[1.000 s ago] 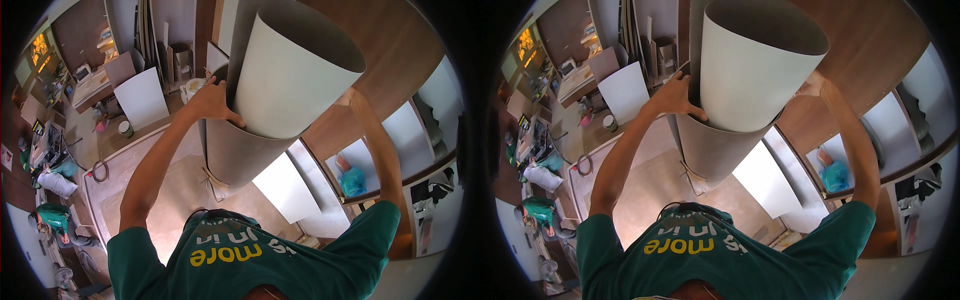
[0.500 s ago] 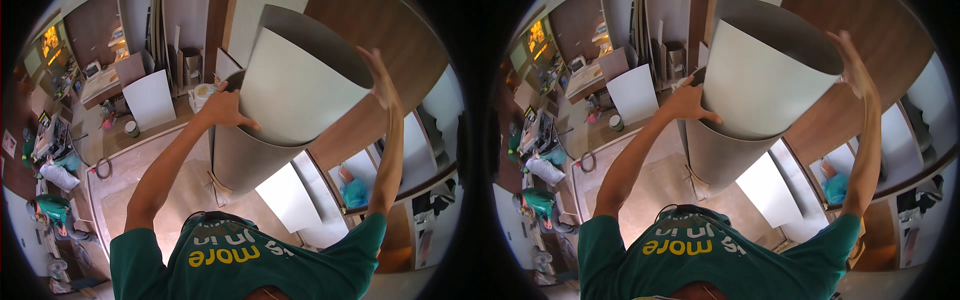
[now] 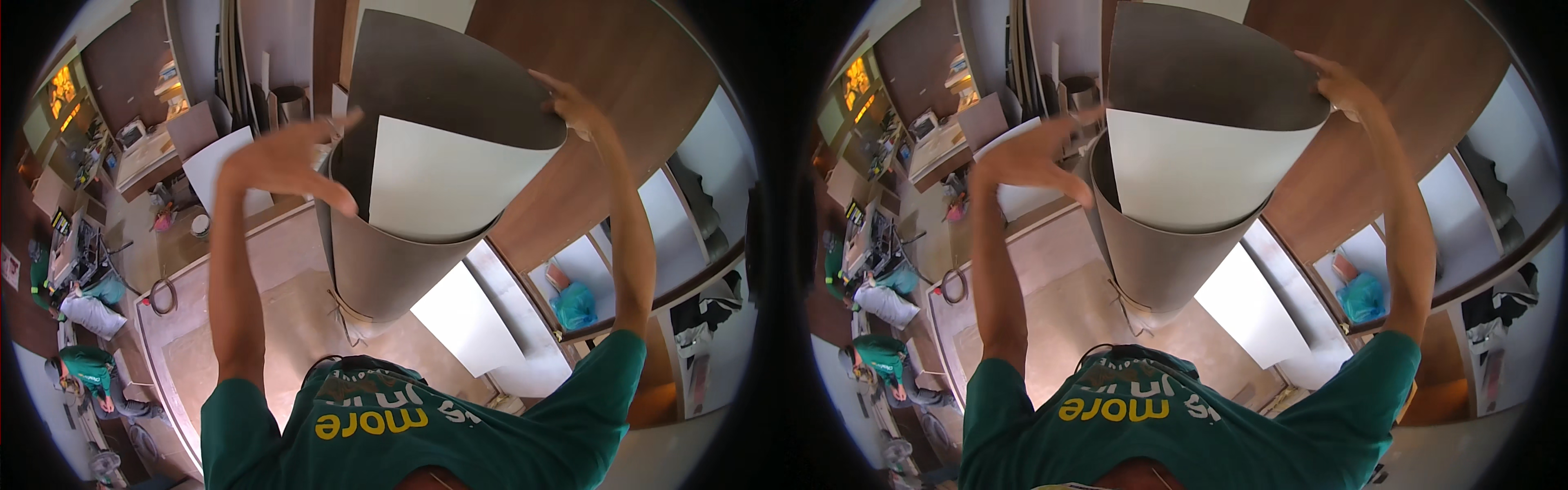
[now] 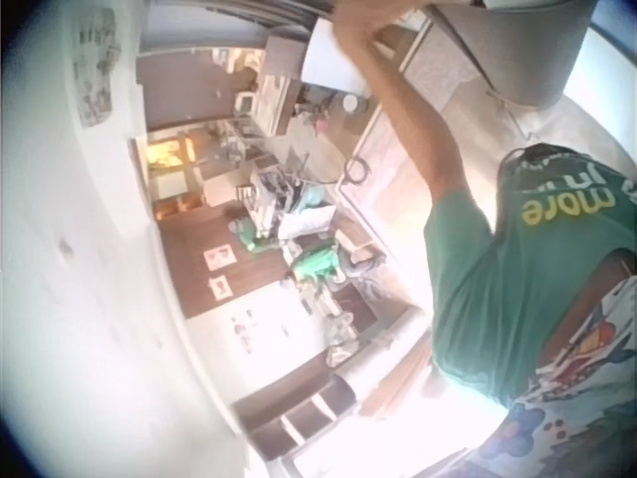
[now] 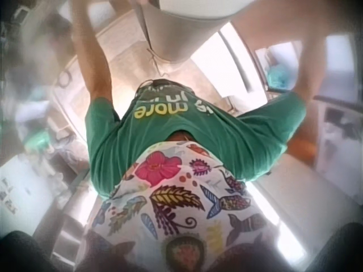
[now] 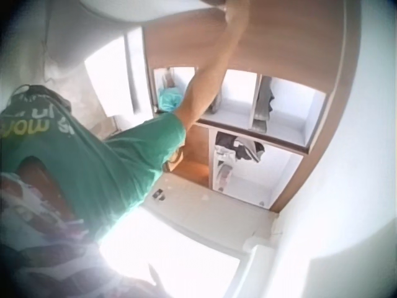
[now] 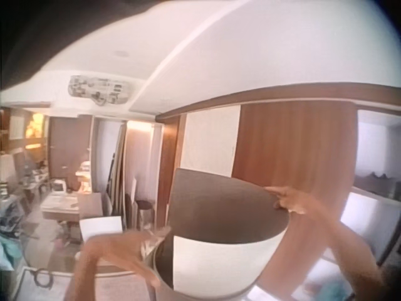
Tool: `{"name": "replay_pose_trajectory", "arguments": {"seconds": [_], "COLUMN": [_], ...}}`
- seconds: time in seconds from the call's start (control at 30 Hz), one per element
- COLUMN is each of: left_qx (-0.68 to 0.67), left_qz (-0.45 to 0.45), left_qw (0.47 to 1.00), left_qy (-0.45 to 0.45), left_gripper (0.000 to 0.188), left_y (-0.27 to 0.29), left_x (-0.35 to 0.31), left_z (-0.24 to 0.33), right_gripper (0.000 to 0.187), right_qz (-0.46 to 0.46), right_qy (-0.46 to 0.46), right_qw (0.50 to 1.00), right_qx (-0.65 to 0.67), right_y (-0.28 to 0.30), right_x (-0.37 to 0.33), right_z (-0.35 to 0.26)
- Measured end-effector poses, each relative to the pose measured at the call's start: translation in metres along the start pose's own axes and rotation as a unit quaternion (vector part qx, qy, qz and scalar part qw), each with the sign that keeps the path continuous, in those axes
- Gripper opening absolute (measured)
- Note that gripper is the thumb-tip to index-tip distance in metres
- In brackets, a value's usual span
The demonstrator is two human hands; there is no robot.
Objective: The person repeatedly picks up flat white and gray sheets, rolls them into cylindrical shapes, and inserts them into a larger gray cylinder. The person also picks up and places down a black curved sheet. The task involves repeated handling and stacking of these rolled sheets within the larger cylinder.
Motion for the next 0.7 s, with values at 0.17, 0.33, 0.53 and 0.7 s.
{"name": "replay_pose_trajectory", "arguments": {"seconds": [0.17, 0.33, 0.53, 0.7], "left_qx": [0.217, 0.086, 0.152, 0.107], "left_qz": [0.353, 0.303, 0.215, 0.09], "left_qw": [0.884, 0.937, 0.961, 0.987], "left_qy": [-0.218, -0.151, -0.088, -0.081], "left_gripper": [0.07, 0.049, 0.042, 0.042], "left_y": [0.074, 0.083, 0.021, -0.014], "left_x": [0.11, 0.204, 0.179, 0.118], "left_z": [0.002, -0.047, -0.055, -0.072], "right_gripper": [0.06, 0.053, 0.047, 0.048], "right_qz": [0.026, 0.154, -0.136, -0.114], "right_qy": [0.044, 0.188, 0.232, 0.229], "right_qw": [0.998, 0.97, 0.953, 0.958], "right_qx": [-0.039, -0.013, -0.14, -0.13], "right_y": [0.005, -0.026, -0.096, -0.14], "right_x": [-0.009, -0.059, -0.131, -0.128], "right_z": [-0.006, -0.097, -0.127, -0.084]}}
Point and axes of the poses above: each hand's wrist, its own x-axis towards the middle knuckle, its own y-axis out of the back of the hand, z = x × y, the point moved 2 cm from there along x, towards the middle knuckle, and after that the axes turned 13 degrees about z, right-handed, at the moved point
